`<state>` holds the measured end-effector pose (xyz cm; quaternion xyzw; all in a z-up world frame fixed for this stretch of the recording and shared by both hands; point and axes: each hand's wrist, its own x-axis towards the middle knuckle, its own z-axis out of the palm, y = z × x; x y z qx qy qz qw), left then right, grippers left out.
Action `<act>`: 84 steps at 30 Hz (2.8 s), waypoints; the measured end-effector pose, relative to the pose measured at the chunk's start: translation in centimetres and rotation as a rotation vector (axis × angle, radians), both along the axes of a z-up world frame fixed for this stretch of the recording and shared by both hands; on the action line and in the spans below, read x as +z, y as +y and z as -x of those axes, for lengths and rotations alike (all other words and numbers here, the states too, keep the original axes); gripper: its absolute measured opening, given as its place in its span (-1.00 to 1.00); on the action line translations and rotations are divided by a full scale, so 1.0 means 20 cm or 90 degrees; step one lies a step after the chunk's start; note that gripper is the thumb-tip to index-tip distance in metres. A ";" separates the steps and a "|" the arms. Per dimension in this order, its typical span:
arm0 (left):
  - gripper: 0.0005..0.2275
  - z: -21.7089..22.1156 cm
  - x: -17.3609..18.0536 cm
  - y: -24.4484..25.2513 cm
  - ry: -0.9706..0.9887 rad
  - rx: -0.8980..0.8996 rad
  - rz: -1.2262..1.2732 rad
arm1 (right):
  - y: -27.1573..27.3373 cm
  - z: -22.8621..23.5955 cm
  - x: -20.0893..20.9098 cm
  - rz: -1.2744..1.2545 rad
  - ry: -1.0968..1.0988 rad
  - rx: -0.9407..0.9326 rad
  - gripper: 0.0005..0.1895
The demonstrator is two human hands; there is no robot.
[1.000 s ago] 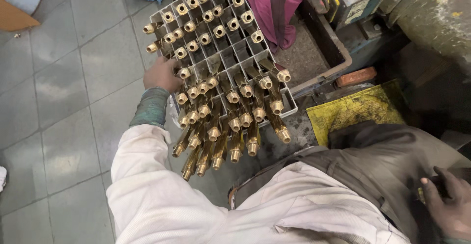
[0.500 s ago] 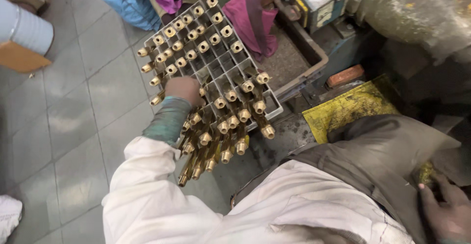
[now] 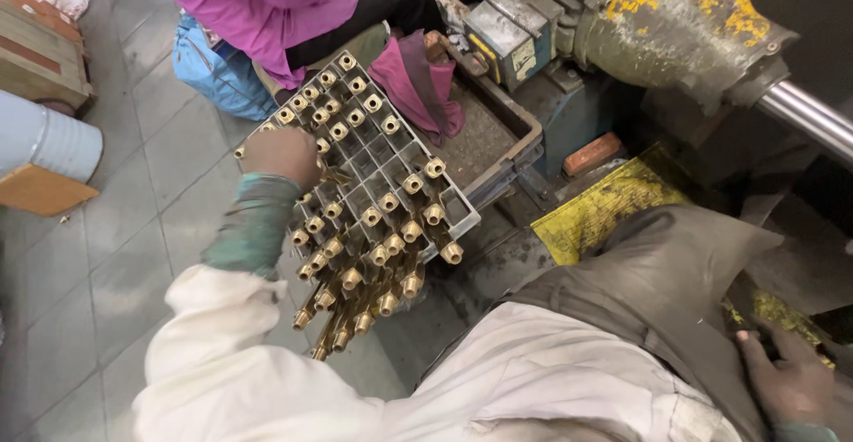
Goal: The person picks up brass-colored metal parts from a grid tray and holds them against a rotating grinding wheel to polish the surface. They handle the parts with both hands, rotating them to ensure even contact with the wheel, and then place the finished pieces back into the tray.
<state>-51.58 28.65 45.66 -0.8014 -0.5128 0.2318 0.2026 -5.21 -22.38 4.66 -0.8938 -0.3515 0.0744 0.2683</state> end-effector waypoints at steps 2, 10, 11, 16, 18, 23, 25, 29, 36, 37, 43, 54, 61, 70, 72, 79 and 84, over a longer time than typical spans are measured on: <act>-0.77 -0.14 0.25 -0.15 -0.005 -0.071 -0.008 | 0.04 0.03 0.12 -0.055 0.004 0.014 -0.52; -0.76 -0.99 0.60 -0.75 -0.259 -0.742 0.333 | 0.46 0.25 1.22 -0.327 0.148 0.312 -0.14; -0.76 -1.12 0.56 -0.80 -0.205 -0.761 0.394 | 0.45 0.28 1.30 -0.340 0.155 0.360 -0.09; -0.74 -1.65 0.24 -0.95 -0.361 -0.966 0.689 | 0.18 0.42 1.33 -0.353 0.406 0.192 -0.27; -0.70 -1.82 0.02 -0.96 -0.444 -0.884 0.832 | 0.02 0.51 1.21 -0.361 0.442 0.039 -0.29; -0.69 -2.06 -0.73 -0.90 -0.686 -0.764 0.668 | -0.25 0.71 1.00 -0.416 0.401 -0.258 -0.41; -0.67 -1.99 -1.02 -0.95 -0.673 -0.680 0.572 | -0.30 0.73 0.99 -0.438 0.346 -0.329 -0.45; -0.57 -1.71 -1.32 -1.04 -0.544 -0.792 0.424 | -0.34 0.74 1.08 -0.376 0.162 -0.371 -0.47; -0.77 -1.89 -1.41 -0.99 -0.616 -0.519 0.777 | -0.32 0.65 1.20 -0.194 -0.018 -0.383 -0.33; -0.78 -1.93 -1.36 -1.04 -0.739 -0.425 0.919 | -0.32 0.64 1.22 -0.190 -0.061 -0.347 -0.33; -0.64 -1.93 -0.96 -1.30 -0.637 0.107 1.544 | -0.35 0.64 1.35 -0.087 -0.170 -0.216 -0.31; -0.67 -1.85 -1.05 -1.33 -0.542 0.045 1.594 | -0.24 0.46 1.21 0.017 -0.169 -0.136 -0.32; -0.63 -2.01 -1.34 -1.29 -0.532 0.320 1.587 | -0.22 0.24 0.96 0.081 -0.079 -0.129 -0.38; -0.71 -2.37 -1.82 -1.33 -0.566 0.375 1.531 | -0.22 -0.27 0.68 0.045 -0.285 -0.097 -0.62; -0.73 -2.42 -1.87 -1.33 -0.583 0.457 1.563 | -0.21 -0.35 0.62 0.052 -0.319 -0.093 -0.65; -0.78 -2.50 -2.00 -1.36 -0.683 0.608 1.601 | -0.17 -0.51 0.53 0.073 -0.345 -0.064 -0.63; -0.86 -2.52 -2.05 -1.39 -0.760 0.574 1.498 | -0.16 -0.56 0.55 0.068 -0.292 -0.034 -0.62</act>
